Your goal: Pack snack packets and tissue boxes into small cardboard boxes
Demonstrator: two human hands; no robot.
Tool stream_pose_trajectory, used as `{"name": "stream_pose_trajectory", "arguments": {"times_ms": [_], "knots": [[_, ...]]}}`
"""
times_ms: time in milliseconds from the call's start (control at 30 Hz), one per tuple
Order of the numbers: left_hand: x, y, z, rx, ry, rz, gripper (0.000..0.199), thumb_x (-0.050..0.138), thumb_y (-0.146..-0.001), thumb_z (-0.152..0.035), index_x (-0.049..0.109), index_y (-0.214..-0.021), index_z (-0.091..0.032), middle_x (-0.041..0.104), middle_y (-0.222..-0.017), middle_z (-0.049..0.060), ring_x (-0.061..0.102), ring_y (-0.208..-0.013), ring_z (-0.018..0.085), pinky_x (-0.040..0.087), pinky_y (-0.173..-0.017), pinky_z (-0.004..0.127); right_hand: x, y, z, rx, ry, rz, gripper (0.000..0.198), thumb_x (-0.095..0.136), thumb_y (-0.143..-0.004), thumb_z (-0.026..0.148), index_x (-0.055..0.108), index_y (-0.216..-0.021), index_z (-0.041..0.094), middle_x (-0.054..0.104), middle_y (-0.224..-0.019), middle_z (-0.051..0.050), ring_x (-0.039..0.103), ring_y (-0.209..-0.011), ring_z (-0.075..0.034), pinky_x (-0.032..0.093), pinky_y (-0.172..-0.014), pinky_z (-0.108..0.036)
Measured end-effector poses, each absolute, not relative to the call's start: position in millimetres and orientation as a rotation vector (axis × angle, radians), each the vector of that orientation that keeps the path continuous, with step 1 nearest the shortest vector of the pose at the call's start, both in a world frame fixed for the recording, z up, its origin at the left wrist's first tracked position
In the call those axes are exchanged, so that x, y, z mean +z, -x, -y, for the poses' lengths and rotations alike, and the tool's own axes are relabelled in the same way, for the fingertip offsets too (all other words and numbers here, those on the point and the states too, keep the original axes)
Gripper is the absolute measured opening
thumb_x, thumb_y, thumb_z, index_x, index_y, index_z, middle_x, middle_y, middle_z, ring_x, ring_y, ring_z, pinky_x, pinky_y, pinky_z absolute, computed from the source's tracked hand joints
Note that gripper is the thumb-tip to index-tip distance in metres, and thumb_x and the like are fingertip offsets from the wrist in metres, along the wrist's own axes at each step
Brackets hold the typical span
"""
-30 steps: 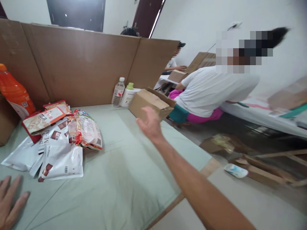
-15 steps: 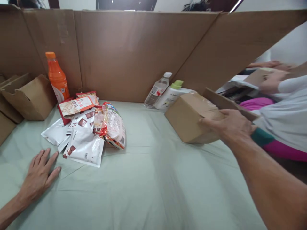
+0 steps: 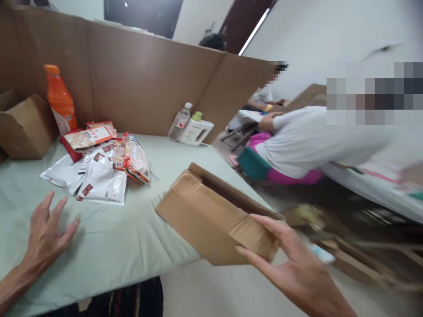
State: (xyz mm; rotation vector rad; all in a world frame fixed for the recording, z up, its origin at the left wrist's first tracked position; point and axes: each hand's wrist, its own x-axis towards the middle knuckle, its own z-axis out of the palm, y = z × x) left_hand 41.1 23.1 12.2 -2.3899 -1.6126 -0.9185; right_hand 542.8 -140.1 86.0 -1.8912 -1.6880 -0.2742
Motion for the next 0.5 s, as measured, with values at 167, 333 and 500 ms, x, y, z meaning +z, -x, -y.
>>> {"name": "stream_pose_trajectory", "arguments": {"times_ms": [167, 333, 500], "knots": [[44.0, -109.7, 17.6, -1.201, 2.89, 1.146, 0.082, 0.066, -0.097, -0.041, 0.022, -0.167, -0.043, 0.027, -0.174, 0.008, 0.038, -0.155, 0.039, 0.043, -0.121, 0.061, 116.1, -518.5, 175.7, -0.087, 1.817, 1.938, 0.06, 0.071, -0.091, 0.043, 0.054, -0.146, 0.024, 0.076, -0.124, -0.012, 0.076, -0.11, -0.029, 0.063, -0.091, -0.037], [60.9, -197.9, -32.7, -0.887, 3.781, 0.865, 0.13, 0.076, -0.082, -0.075, -0.003, -0.17, -0.022, 0.003, -0.178, 0.023, 0.007, -0.164, 0.047, 0.015, -0.13, 0.07, 138.6, -495.2, 158.6, -0.105, 1.542, 2.057, 0.022, 0.061, -0.097, 0.014, 0.065, -0.115, 0.025, 0.08, -0.105, -0.006, 0.079, -0.095, -0.02, 0.063, -0.081, -0.026], [67.7, -275.0, -103.3, -0.591, 4.079, 0.415, 0.152, 0.079, -0.062, -0.089, 0.006, -0.17, -0.012, 0.012, -0.177, 0.025, 0.013, -0.163, 0.047, 0.017, -0.133, 0.06, 151.5, -468.7, 160.3, -0.064, 1.36, 2.211, 0.032, 0.046, -0.094, -0.003, 0.062, -0.101, 0.024, 0.079, -0.104, -0.006, 0.076, -0.089, -0.016, 0.06, -0.077, -0.026]]}}
